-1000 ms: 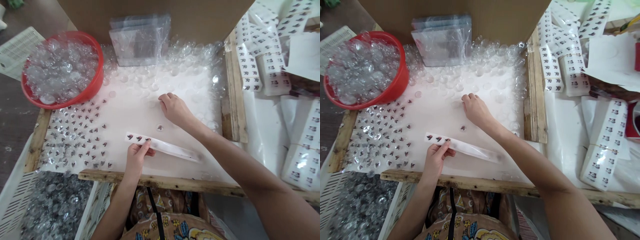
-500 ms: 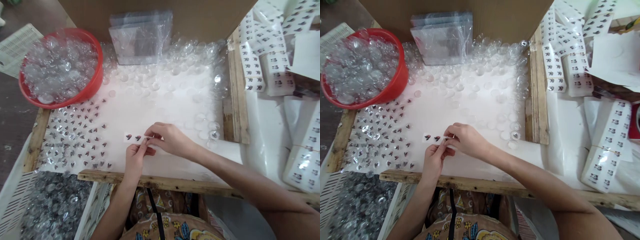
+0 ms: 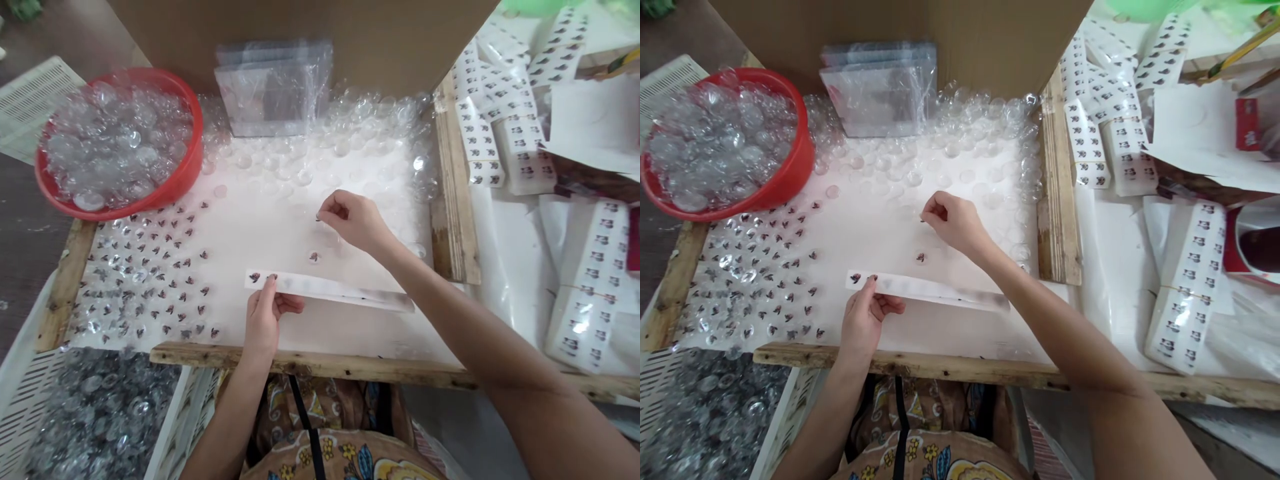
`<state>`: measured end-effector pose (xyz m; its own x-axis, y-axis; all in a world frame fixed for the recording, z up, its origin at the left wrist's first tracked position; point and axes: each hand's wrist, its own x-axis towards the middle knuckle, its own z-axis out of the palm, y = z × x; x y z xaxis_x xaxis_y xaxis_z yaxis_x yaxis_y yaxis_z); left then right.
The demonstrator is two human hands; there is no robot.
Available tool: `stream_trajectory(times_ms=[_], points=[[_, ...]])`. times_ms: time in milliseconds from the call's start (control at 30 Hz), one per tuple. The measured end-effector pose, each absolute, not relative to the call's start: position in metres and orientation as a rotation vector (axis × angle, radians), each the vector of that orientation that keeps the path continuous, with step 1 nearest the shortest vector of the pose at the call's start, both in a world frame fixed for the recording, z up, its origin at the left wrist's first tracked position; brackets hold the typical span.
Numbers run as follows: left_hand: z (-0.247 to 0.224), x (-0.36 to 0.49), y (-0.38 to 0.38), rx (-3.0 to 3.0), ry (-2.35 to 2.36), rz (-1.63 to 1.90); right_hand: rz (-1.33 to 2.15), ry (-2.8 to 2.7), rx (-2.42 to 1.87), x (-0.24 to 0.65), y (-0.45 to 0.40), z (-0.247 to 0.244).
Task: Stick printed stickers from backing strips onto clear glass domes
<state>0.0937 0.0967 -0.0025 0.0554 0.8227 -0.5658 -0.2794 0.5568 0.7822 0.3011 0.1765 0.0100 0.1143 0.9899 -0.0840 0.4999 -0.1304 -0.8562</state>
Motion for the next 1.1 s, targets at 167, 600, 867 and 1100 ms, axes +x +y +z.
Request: stream_trajectory(times_ms=[167,600,867,1100], points=[[-0.001,0.093,0.097,0.551,1.235,0.899,1.014,-1.481,-1.816,0.306,0.193,-0.009],[-0.001,0.095,0.097,0.535,1.254,0.872,0.685,-1.752,-1.859,0.292,0.182,-0.018],[-0.005,0.093,0.094,0.627,1.253,0.863,0.901,-1.774,-1.779,0.283,0.177,0.013],[-0.003,0.092,0.093,0.739,1.16,0.849,1.301,-1.921,-1.438,0.246,0.151,0.034]])
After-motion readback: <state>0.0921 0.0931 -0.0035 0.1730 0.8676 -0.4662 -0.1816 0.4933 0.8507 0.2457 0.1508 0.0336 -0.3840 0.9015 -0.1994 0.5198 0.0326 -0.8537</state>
